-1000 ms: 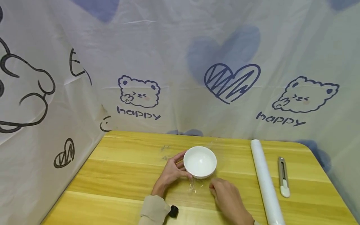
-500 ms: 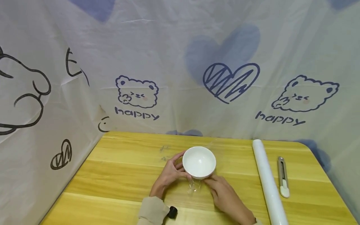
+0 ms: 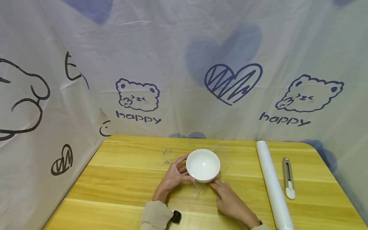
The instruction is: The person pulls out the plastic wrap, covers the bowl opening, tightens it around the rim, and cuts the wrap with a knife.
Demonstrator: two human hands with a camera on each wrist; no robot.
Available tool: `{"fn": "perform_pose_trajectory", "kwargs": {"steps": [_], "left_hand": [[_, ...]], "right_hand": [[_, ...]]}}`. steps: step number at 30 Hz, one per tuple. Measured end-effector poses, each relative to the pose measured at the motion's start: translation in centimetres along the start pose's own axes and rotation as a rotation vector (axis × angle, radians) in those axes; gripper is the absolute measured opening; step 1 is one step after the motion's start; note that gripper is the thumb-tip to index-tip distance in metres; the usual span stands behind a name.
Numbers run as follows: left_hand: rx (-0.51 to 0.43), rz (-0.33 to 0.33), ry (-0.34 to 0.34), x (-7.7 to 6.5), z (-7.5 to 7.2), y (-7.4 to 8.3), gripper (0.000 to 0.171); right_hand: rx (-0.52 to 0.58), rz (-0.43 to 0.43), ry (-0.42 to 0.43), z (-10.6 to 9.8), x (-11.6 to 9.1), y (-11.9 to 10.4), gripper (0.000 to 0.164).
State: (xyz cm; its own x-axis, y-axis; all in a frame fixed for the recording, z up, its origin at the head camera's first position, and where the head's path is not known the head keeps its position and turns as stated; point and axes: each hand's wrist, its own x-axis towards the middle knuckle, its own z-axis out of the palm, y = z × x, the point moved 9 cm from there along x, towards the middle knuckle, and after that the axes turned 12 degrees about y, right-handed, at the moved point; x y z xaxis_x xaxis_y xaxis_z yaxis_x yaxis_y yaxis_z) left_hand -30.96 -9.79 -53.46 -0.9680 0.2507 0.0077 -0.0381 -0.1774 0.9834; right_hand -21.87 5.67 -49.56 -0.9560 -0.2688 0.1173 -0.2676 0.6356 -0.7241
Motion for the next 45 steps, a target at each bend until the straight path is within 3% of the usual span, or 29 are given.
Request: {"fn": "perform_pose_trajectory", "kwargs": {"steps": [6,11,15,19,23,29,32,38,42,45], "left_hand": [[0.017,0.027,-0.046,-0.1,0.4,0.3,0.100],[0.214,0.062,0.057,-1.1,-0.5,2.2,0.081],[0.267,-0.068,0.112,-2.6,0.1,2.5,0.068],[0.257,-0.129,0.149,-3.3,1.6,1.8,0.082],[0.282,-0.085,0.211,-3.1,2.5,1.4,0.101],[0.237,-0.087,0.273,-3.0,2.9,1.2,0.108],[0.230,-0.053,0.329,-3.1,3.2,1.6,0.114],[0.235,0.085,0.487,-3.0,4.2,2.2,0.129],[0.170,0.139,0.505,-2.8,4.9,1.7,0.135],[0.100,0.158,0.510,-2.6,4.6,1.2,0.129]], "right_hand": [[0.302,0.084,-0.120,-1.6,0.0,1.1,0.052],[0.449,0.121,-0.051,-4.1,0.3,1.7,0.036],[0.485,0.162,0.066,-5.3,0.6,2.3,0.034],[0.491,0.230,0.127,-5.1,0.9,3.1,0.034],[0.505,0.297,0.164,-4.9,0.8,3.6,0.036],[0.546,0.317,0.151,-4.1,0.7,4.0,0.046],[0.639,0.352,0.114,-3.0,0.7,4.3,0.046],[0.839,0.434,0.079,-1.2,0.5,4.5,0.047],[0.942,0.462,0.048,-0.6,0.4,4.4,0.047],[1.003,0.490,0.038,-0.7,0.4,4.5,0.045]]}}
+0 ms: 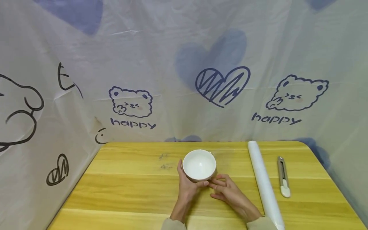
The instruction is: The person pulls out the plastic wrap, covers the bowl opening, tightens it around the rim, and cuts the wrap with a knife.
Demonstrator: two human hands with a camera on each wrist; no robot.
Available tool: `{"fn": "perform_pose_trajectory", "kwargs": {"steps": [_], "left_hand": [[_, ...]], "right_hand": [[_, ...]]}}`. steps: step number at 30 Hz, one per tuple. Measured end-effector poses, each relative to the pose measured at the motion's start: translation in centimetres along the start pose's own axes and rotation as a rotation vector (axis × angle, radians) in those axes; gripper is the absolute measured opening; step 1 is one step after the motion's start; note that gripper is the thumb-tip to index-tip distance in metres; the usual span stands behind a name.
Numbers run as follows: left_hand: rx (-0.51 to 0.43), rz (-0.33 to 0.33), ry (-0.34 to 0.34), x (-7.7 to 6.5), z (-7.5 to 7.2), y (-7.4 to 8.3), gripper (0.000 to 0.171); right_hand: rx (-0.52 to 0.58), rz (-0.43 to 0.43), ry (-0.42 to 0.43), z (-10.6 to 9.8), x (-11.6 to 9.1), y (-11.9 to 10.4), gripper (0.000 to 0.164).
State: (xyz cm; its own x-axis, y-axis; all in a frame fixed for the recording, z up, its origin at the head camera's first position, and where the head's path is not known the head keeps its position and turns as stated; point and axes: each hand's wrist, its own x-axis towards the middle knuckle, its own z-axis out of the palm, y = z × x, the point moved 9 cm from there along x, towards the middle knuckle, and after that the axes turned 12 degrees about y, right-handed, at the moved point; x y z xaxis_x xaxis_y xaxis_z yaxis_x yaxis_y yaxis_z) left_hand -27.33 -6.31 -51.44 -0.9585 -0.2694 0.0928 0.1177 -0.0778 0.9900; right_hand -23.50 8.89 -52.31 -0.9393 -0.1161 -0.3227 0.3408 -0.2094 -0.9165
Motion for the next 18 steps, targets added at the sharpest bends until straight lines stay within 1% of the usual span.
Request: {"fn": "perform_pose_trajectory", "kwargs": {"steps": [2,3,4,6,8,10,13,16,18], "left_hand": [[-0.046,-0.031,-0.019,0.4,-0.3,-0.5,0.122],[-0.061,-0.048,-0.044,0.6,-0.4,-0.7,0.119],[-0.085,-0.063,-0.088,0.9,-0.4,-0.8,0.117],[-0.104,-0.089,-0.182,1.3,-0.4,-0.9,0.116],[-0.103,-0.110,-0.256,1.6,-0.7,-0.8,0.118],[-0.103,-0.117,-0.299,1.9,-1.1,-0.7,0.118],[-0.100,-0.128,-0.309,2.1,-1.7,-0.7,0.116],[-0.090,-0.114,-0.326,2.0,-1.5,-0.8,0.118],[-0.107,-0.102,-0.340,1.9,-1.1,-1.0,0.122]], "right_hand": [[0.025,0.010,0.055,-0.7,0.1,-0.2,0.045],[0.028,0.003,0.104,-1.3,0.2,-0.4,0.046],[0.031,-0.007,0.164,-2.0,0.3,-0.7,0.048],[0.020,-0.031,0.283,-3.5,0.4,-1.2,0.053],[0.025,-0.038,0.354,-4.4,0.5,-1.4,0.059],[0.054,-0.021,0.373,-4.9,0.6,-1.3,0.065],[0.126,0.029,0.355,-5.0,0.9,-0.7,0.073],[0.201,0.050,0.345,-5.0,1.1,-0.4,0.072],[0.284,0.060,0.324,-4.7,1.2,-0.2,0.067]]}}
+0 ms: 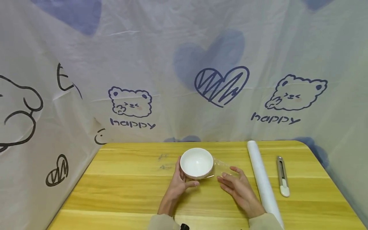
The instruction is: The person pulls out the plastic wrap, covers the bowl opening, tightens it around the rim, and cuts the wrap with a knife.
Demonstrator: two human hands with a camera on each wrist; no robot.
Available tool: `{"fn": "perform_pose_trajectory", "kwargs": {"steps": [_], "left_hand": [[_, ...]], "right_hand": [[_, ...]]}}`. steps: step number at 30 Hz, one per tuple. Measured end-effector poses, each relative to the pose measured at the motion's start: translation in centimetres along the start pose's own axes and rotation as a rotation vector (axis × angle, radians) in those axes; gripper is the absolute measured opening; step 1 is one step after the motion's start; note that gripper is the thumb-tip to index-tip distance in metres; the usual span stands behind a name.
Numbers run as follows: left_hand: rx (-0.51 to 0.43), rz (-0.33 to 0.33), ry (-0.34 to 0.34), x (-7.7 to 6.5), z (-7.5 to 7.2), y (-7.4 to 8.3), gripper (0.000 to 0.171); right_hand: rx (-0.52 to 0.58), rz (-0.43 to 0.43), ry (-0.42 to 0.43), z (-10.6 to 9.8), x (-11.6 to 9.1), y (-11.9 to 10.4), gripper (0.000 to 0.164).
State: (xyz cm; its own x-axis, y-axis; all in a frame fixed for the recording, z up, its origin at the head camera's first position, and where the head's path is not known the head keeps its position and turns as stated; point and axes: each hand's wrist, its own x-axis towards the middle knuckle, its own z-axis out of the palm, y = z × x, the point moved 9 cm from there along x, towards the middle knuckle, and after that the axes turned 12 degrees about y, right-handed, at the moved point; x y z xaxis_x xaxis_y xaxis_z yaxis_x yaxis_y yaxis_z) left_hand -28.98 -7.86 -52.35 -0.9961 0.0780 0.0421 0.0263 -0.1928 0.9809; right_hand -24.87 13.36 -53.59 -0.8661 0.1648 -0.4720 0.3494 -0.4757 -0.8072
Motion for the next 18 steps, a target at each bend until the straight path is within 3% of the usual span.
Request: {"fn": "perform_pose_trajectory", "kwargs": {"steps": [2,5,9,13,18], "left_hand": [[-0.043,0.002,-0.008,0.2,0.3,-0.3,0.124],[-0.195,-0.012,-0.023,0.5,0.3,-0.7,0.115],[-0.360,-0.067,-0.038,0.8,-0.2,-1.2,0.103],[-0.343,-0.107,-0.004,1.0,-0.8,-1.8,0.098],[-0.287,-0.118,0.045,1.1,-1.3,-2.1,0.095]], "right_hand": [[0.080,0.023,-0.025,0.2,-0.1,0.1,0.062],[0.110,0.034,-0.053,0.7,-0.3,0.3,0.064],[-0.065,-0.043,-0.049,1.4,-0.6,0.4,0.076],[-0.170,-0.125,-0.038,1.8,-0.7,0.3,0.075],[-0.096,-0.118,-0.083,2.4,-0.6,0.6,0.063]]}}
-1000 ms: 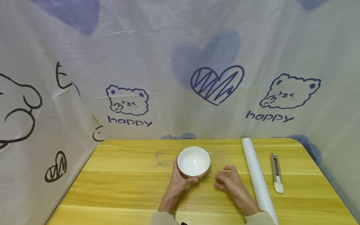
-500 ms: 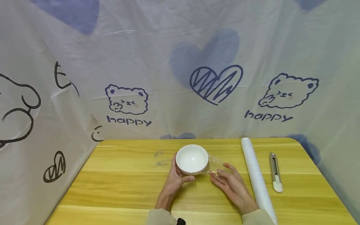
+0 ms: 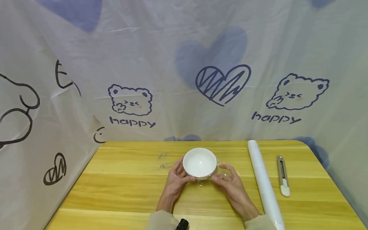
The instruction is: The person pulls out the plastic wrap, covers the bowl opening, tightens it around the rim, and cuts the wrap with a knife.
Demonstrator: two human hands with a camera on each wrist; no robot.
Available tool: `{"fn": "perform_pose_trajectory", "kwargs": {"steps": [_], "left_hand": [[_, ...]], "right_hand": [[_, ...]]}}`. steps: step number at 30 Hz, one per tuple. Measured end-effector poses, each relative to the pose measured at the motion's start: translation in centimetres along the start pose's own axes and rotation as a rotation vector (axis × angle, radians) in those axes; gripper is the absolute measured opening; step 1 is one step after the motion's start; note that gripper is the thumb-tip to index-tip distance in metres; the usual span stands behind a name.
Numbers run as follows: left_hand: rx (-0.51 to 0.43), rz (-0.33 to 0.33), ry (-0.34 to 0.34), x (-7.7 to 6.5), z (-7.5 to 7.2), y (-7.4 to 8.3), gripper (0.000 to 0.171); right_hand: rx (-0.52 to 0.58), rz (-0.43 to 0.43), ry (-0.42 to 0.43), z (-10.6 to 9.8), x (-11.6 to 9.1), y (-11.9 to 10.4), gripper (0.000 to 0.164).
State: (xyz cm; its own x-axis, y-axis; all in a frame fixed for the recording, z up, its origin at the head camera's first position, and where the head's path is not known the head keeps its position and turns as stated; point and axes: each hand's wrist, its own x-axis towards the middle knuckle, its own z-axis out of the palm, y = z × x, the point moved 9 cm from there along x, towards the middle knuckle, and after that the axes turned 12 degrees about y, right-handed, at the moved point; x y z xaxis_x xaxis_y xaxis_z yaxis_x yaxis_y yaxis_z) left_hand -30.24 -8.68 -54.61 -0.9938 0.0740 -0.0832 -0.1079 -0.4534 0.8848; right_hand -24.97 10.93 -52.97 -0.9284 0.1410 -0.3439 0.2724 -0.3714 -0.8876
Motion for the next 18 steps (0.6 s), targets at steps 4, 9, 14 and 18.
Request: {"fn": "perform_pose_trajectory", "kwargs": {"steps": [4,9,14,18], "left_hand": [[0.014,0.011,0.018,0.13,0.07,0.02,0.095],[0.026,0.030,0.028,0.06,0.19,0.28,0.096],[0.031,0.034,0.026,0.01,0.18,0.33,0.096],[0.041,0.047,-0.003,0.01,0.38,0.47,0.096]], "right_hand": [[0.088,0.037,-0.064,0.11,-0.06,0.17,0.058],[0.066,0.035,-0.117,0.24,-0.27,0.06,0.043],[-0.121,-0.082,-0.042,-0.41,0.08,-0.11,0.021],[-0.269,-0.207,0.023,-0.60,0.28,-0.65,0.016]]}}
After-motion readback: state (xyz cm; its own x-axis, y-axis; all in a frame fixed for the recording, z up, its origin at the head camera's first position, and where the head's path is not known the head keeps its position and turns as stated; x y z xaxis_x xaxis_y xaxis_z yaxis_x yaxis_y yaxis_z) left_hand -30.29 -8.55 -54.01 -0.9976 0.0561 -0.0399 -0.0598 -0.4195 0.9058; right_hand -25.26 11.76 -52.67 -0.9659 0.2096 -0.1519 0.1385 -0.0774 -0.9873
